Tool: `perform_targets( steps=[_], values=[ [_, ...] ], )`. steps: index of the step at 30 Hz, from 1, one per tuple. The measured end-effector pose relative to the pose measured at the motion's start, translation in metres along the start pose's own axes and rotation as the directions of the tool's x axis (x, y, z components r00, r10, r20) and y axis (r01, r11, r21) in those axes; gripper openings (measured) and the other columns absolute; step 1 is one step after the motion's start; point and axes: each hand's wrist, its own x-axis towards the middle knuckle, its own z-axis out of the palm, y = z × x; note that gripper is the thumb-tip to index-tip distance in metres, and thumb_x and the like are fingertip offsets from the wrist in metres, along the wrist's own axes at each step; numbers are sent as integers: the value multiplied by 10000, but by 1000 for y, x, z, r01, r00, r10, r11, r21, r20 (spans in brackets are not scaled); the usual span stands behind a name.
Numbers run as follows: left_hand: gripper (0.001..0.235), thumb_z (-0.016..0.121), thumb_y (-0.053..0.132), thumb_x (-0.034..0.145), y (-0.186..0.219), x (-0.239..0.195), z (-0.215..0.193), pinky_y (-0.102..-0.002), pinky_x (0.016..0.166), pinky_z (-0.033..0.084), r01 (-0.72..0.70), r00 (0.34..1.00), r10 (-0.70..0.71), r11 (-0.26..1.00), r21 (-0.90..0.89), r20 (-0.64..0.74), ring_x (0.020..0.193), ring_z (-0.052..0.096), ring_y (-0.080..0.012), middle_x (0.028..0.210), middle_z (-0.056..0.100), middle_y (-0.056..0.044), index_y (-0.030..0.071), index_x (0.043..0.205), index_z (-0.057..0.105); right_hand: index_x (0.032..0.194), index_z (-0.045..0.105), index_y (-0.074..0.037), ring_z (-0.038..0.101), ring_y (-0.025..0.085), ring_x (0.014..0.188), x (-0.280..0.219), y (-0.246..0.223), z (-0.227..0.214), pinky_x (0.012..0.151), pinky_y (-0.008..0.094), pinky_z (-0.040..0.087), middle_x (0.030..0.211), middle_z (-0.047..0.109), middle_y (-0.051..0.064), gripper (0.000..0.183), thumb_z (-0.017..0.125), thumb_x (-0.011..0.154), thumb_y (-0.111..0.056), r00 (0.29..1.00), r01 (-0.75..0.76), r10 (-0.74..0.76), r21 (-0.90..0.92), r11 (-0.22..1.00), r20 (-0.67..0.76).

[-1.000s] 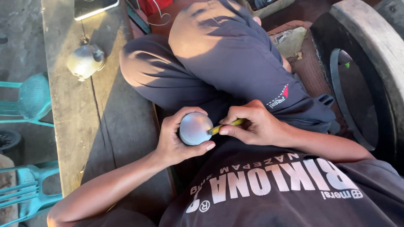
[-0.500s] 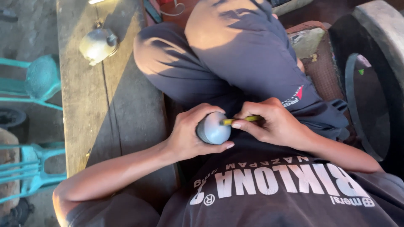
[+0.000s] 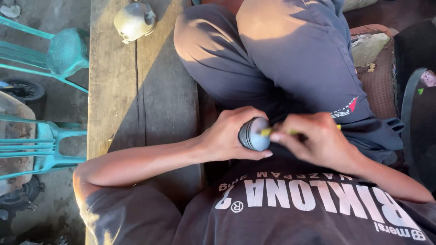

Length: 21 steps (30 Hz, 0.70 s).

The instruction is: Polishing the skirt surface of a motorcycle piston using a small piece of abrasive material.

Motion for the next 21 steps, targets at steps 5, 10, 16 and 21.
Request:
perform_targets(
  steps=[5, 10, 16, 21],
  values=[
    [610, 912, 336, 723, 9, 1, -2, -392, 756, 588, -45, 999, 45, 999, -13, 1, 919, 727, -311, 1003, 675, -113, 67, 1192, 631, 777, 645, -151, 567, 254, 414, 2, 4, 3, 395, 332, 457, 512, 488, -13, 179, 746, 913, -210, 992, 112, -113, -22, 993, -46],
    [625, 916, 316, 722, 8, -1, -2, -406, 765, 588, -79, 997, 79, 997, -14, 13, 917, 722, -323, 1006, 668, -125, 55, 1208, 623, 797, 690, -156, 576, 247, 408, 1, -2, 4, 375, 336, 456, 523, 504, -22, 151, 762, 894, -246, 981, 183, -185, -29, 983, -65],
    [598, 919, 338, 717, 9, 2, -1, -383, 719, 566, -81, 997, 79, 995, -66, -23, 897, 724, -318, 972, 673, -125, 53, 1163, 641, 740, 634, -103, 592, 353, 470, 1, 6, 0, 414, 380, 428, 522, 534, 63, 218, 748, 908, -183, 992, 87, -90, -37, 996, -91],
    [577, 906, 290, 746, 12, 2, -3, -392, 723, 550, -69, 996, 64, 993, -90, -59, 897, 714, -325, 981, 664, -155, 30, 1178, 625, 739, 629, -107, 560, 321, 436, 4, 11, 1, 403, 350, 424, 522, 496, 35, 223, 754, 911, -175, 991, 86, -86, -11, 996, -101]
  ],
)
